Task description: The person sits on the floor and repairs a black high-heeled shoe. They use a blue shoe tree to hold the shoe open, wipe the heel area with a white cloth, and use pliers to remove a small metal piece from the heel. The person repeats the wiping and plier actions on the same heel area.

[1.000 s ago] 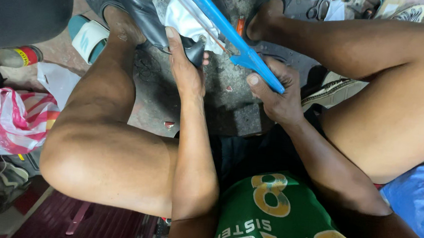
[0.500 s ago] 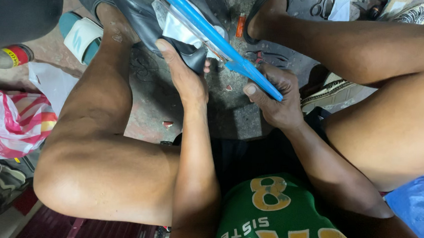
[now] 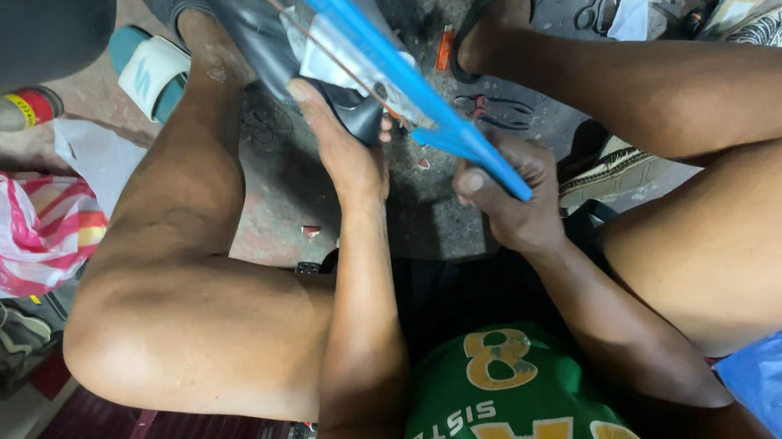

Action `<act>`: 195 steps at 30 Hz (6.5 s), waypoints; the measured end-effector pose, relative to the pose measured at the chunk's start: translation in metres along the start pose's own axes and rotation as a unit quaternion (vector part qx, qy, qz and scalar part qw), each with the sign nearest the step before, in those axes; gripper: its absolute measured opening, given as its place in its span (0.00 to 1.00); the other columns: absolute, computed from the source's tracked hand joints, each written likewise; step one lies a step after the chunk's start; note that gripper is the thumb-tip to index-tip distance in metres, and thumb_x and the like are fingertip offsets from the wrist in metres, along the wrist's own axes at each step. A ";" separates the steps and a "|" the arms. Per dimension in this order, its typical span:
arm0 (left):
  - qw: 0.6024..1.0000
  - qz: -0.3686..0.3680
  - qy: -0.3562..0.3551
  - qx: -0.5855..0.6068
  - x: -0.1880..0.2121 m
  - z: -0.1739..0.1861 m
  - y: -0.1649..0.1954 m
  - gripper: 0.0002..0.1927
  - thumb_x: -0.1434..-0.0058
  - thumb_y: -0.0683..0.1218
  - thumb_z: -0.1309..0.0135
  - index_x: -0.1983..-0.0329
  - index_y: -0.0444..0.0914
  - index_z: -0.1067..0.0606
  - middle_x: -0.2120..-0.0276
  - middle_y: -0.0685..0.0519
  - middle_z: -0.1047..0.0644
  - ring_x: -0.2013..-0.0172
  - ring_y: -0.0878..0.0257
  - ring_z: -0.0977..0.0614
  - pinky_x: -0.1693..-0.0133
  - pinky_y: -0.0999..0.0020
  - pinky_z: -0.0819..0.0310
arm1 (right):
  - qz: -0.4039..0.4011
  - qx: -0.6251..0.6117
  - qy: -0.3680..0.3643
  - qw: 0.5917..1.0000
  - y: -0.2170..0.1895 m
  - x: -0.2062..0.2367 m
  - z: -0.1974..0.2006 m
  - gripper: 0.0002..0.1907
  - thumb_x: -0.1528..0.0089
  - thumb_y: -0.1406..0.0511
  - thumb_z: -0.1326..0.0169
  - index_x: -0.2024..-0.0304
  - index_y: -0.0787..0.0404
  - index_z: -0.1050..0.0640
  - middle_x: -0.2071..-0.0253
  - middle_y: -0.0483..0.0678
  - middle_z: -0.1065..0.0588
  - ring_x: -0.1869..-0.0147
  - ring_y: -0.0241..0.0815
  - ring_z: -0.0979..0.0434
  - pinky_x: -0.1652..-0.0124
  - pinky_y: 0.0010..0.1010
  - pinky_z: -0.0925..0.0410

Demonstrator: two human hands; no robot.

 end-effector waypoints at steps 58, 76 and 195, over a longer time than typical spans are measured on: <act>0.989 -0.086 0.000 -0.123 0.010 -0.031 0.034 0.32 0.32 0.67 0.54 0.57 0.32 0.26 0.73 0.52 0.25 0.78 0.66 0.27 0.79 0.69 0.35 | 0.050 0.286 0.007 0.957 0.000 -0.003 0.001 0.18 0.30 0.63 0.42 0.70 0.65 0.31 0.75 0.41 0.39 0.70 0.29 0.41 0.69 0.29 0.41; 0.820 -0.376 0.036 -0.430 0.006 -0.025 0.049 0.40 0.25 0.68 0.71 0.38 0.31 0.26 0.49 0.33 0.23 0.48 0.40 0.23 0.45 0.52 0.31 | 0.073 0.221 0.037 0.972 0.024 -0.007 -0.015 0.11 0.30 0.65 0.43 0.66 0.64 0.23 0.75 0.36 0.35 0.70 0.26 0.38 0.71 0.27 0.41; 0.984 -0.079 -0.130 0.089 0.092 0.018 0.080 0.37 0.25 0.64 0.60 0.34 0.27 0.31 0.73 0.52 0.29 0.81 0.66 0.33 0.80 0.73 0.44 | 0.078 0.258 -0.024 0.963 -0.025 0.000 -0.056 0.10 0.36 0.74 0.36 0.55 0.65 0.25 0.65 0.45 0.21 0.60 0.32 0.19 0.58 0.26 0.27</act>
Point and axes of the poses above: each hand's wrist, its own x-axis away from the middle knuckle, its own z-axis out of the back of the hand, y = z × x, the point moved 5 cm from there along -x, towards the middle knuckle
